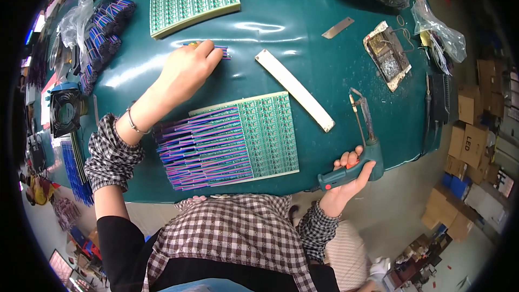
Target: The person solders electrical connections onto a series of LED circuit board panels at an industrial workbench. This is done using a soldering iron to connect wiring bundles to the circuit boards.
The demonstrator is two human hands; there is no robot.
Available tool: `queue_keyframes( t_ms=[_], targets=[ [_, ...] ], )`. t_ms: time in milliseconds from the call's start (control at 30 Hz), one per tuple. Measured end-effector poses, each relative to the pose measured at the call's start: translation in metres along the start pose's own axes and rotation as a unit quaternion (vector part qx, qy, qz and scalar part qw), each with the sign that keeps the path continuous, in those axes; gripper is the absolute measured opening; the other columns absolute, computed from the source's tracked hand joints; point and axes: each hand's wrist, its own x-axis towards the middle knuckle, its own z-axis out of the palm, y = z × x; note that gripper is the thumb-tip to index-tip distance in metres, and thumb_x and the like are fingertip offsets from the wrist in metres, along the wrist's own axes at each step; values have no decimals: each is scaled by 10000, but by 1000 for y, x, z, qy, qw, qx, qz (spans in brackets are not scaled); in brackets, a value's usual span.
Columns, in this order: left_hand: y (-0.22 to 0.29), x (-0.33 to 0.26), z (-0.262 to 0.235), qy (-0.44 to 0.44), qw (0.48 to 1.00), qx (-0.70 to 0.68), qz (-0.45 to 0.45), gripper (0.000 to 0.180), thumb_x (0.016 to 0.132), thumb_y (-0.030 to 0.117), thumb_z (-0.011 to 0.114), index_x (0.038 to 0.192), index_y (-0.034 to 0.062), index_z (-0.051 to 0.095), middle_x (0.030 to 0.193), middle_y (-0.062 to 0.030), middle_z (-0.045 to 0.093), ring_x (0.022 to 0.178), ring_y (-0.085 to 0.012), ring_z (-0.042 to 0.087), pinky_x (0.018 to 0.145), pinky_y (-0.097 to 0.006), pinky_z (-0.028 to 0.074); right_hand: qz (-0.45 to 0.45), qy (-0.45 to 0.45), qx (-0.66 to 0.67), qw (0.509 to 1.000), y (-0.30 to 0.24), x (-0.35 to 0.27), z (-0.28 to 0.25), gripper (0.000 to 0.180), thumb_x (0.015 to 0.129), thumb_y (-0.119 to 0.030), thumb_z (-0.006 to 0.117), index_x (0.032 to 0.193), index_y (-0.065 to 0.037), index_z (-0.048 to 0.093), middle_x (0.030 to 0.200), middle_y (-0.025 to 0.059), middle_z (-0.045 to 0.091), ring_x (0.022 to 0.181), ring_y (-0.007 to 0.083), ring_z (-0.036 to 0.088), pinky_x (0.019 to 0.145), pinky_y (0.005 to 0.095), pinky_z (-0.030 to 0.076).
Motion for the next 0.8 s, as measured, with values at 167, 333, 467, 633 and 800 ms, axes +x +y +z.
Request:
queue_keyframes(
  t_ms=[167, 333, 467, 633, 800],
  targets=[
    [13, -13, 21, 59, 998, -9, 3, 154, 758, 59, 584, 904, 52, 535, 828, -99, 540, 715, -276, 594, 635, -389, 508, 10, 10, -6, 1000, 9, 5, -21, 475, 992, -491, 489, 1109, -34, 538, 743, -10, 499, 698, 126, 502, 614, 274, 476],
    [13, -14, 35, 63, 996, -54, 13, 178, 750, 21, 600, 914, 48, 538, 828, -104, 540, 783, -301, 595, 662, -398, 505, 4, -14, -19, 1000, 16, 13, -37, 472, 990, -489, 497, 1108, -34, 535, 750, -7, 505, 706, 126, 510, 616, 280, 481],
    [7, -10, 32, 22, 994, -110, -20, 179, 735, 14, 643, 889, 42, 557, 841, -115, 560, 823, -329, 598, 693, -423, 498, 1, -15, -21, 1000, 19, 17, -37, 472, 989, -491, 497, 1109, -35, 528, 755, -6, 506, 711, 127, 514, 621, 286, 485],
    [8, -7, 24, 10, 980, -192, -41, 142, 736, 41, 674, 854, 40, 595, 874, -112, 608, 842, -334, 613, 715, -416, 501, -1, -6, -26, 1000, 16, 17, -27, 477, 987, -496, 500, 1113, -36, 526, 760, -4, 508, 715, 130, 518, 625, 286, 487],
    [8, 2, 30, -4, 983, -181, 11, 161, 728, 30, 657, 862, 38, 568, 840, -118, 589, 808, -331, 609, 701, -422, 504, -6, -15, -44, 999, 13, 21, -38, 498, 984, -509, 494, 1128, -33, 528, 761, -2, 506, 718, 133, 523, 622, 289, 487]
  ],
)
